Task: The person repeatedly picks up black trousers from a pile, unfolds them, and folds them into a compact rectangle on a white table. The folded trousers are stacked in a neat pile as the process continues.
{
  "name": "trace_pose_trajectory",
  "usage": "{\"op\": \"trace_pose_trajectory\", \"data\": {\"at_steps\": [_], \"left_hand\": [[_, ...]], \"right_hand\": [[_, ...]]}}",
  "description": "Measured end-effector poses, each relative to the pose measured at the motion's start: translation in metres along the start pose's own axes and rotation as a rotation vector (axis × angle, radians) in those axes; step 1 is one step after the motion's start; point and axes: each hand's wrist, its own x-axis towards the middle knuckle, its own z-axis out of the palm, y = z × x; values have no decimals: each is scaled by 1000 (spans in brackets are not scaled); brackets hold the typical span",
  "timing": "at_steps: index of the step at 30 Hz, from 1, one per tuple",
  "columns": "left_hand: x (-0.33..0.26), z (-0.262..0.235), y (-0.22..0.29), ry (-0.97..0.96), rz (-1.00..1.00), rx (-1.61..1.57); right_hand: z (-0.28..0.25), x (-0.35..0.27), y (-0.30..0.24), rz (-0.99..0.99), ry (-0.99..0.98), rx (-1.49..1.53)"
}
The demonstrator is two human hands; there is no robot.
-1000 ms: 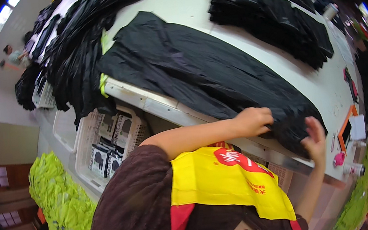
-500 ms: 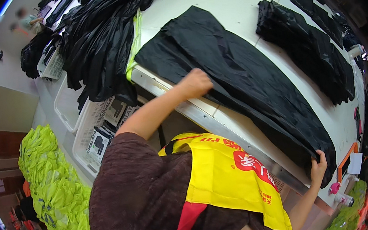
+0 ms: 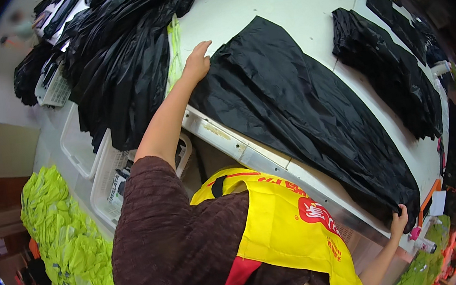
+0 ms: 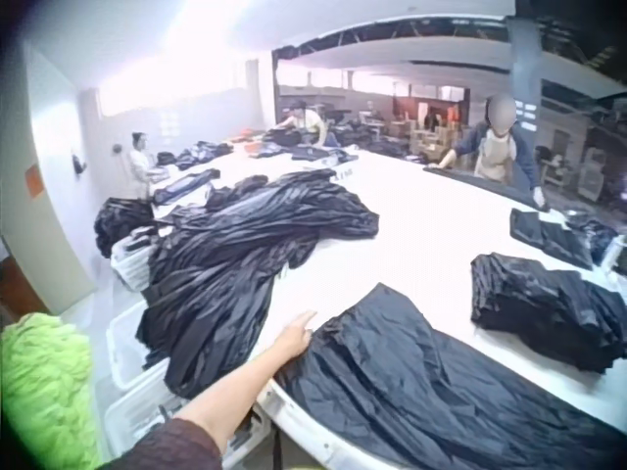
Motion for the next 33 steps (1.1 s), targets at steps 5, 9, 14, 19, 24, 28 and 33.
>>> {"op": "trace_pose_trajectory", "data": {"at_steps": [5,9,14,19,24,28,33], "left_hand": [[45,27,-1,-634,-297,-142],[48,35,-11,-572,-158,57],[35,-3,-52,-474,26,182],[53,-26,-6,-523,18,244],[64,-54,-10,-528,-26,301],[61,-67,-11,-435,-517,31],[56,-58,3,-255,-567,76]], "right_hand": [[10,-14,15,16,47,-50],[19,-31,-1,105,85,33],[10,-25,-38,102,54,27],[-2,-38,-49,189,-164,109],[-35,-20,-41,191,-738,554],[-62,20,61,295,81,431],[-68,30,264,691,503,-304]]}}
